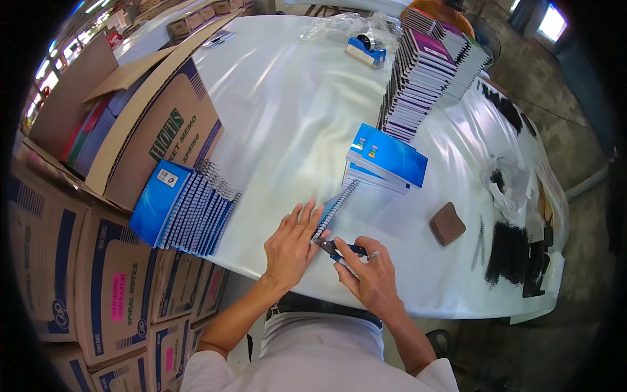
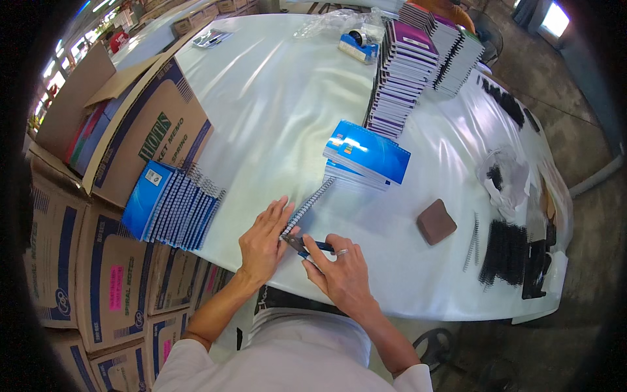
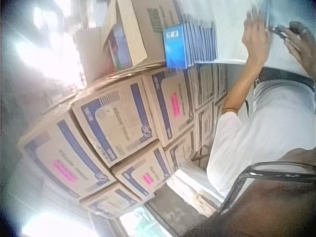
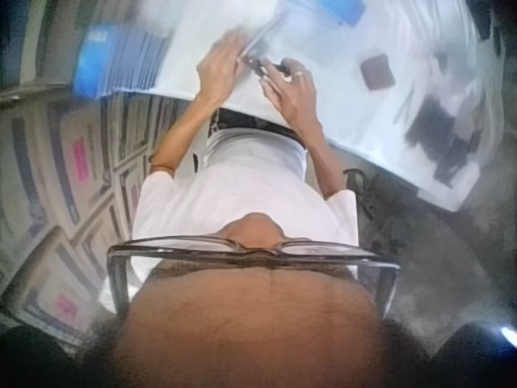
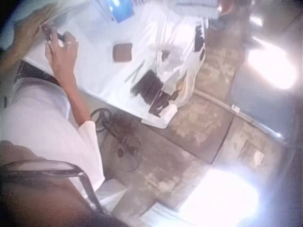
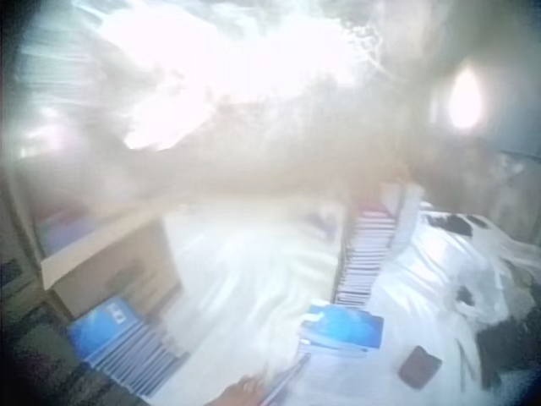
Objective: The person threads a metal spiral coil through the pre-punched holes of notebook covers and pages by hand, then uses pliers to crimp the ends of the coil before placing the finished notebooks into a cardboard box.
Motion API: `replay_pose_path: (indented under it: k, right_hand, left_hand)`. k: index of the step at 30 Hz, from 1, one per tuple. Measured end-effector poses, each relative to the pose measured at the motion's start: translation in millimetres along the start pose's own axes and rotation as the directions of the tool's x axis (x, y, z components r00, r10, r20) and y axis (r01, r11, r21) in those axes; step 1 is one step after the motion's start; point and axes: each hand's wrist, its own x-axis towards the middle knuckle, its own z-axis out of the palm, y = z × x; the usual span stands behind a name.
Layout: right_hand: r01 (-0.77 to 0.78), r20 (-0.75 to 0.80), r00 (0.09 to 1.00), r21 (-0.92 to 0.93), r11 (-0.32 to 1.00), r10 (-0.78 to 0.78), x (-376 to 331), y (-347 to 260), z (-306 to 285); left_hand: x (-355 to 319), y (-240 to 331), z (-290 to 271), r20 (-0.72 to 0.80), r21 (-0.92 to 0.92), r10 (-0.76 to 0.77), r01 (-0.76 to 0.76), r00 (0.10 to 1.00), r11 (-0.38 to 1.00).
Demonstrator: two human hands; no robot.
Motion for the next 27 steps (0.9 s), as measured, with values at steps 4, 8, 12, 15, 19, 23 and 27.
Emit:
replay_pose_path:
  k: [4, 8, 12, 15, 19, 23, 27]
  right_hand:
    - [-0.578, 0.569, 0.776, 0.469, 0.668, 0.272, 24.1, 1.4, -23.4]
    - [-0.489, 0.531, 0.841, 0.672, 0.556, 0.099, 32.0, -5.1, -13.2]
    - [-0.275, 0.246, 0.958, 0.649, 0.710, 0.146, 26.4, 14.9, -12.0]
    - [-0.266, 0.092, 0.964, 0.360, 0.894, 0.250, 14.7, 43.1, 5.8]
    - [-0.058, 0.003, 0.998, -0.258, 0.964, 0.061, -0.4, 76.7, 29.4]
    - [-0.002, -0.081, 0.997, -0.237, 0.972, -0.017, 7.0, 67.7, 30.3]
    - [-0.113, -0.379, 0.922, -0.056, 0.992, 0.084, 5.2, 74.4, 31.3]
  left_hand:
    - [4.0, -5.0, -6.7, -0.004, 0.074, 0.051, -0.051, 0.999, 0.996]
    - [5.4, -13.6, -36.6, 0.018, 0.196, 0.062, -0.064, 0.998, 0.978]
    - [21.3, -9.3, -91.6, 0.018, 0.266, 0.021, -0.025, 1.000, 0.964]
    - [16.1, -26.1, -167.7, -0.120, 0.404, 0.003, 0.047, 0.993, 0.913]
    - [-1.4, -60.1, -221.1, -0.155, 0.375, -0.278, 0.317, 0.948, 0.871]
    - [-24.6, -90.0, -230.8, 0.031, 0.472, -0.408, 0.346, 0.913, 0.811]
    - [-22.3, -84.8, -237.0, 0.119, 0.472, -0.394, 0.297, 0.911, 0.830]
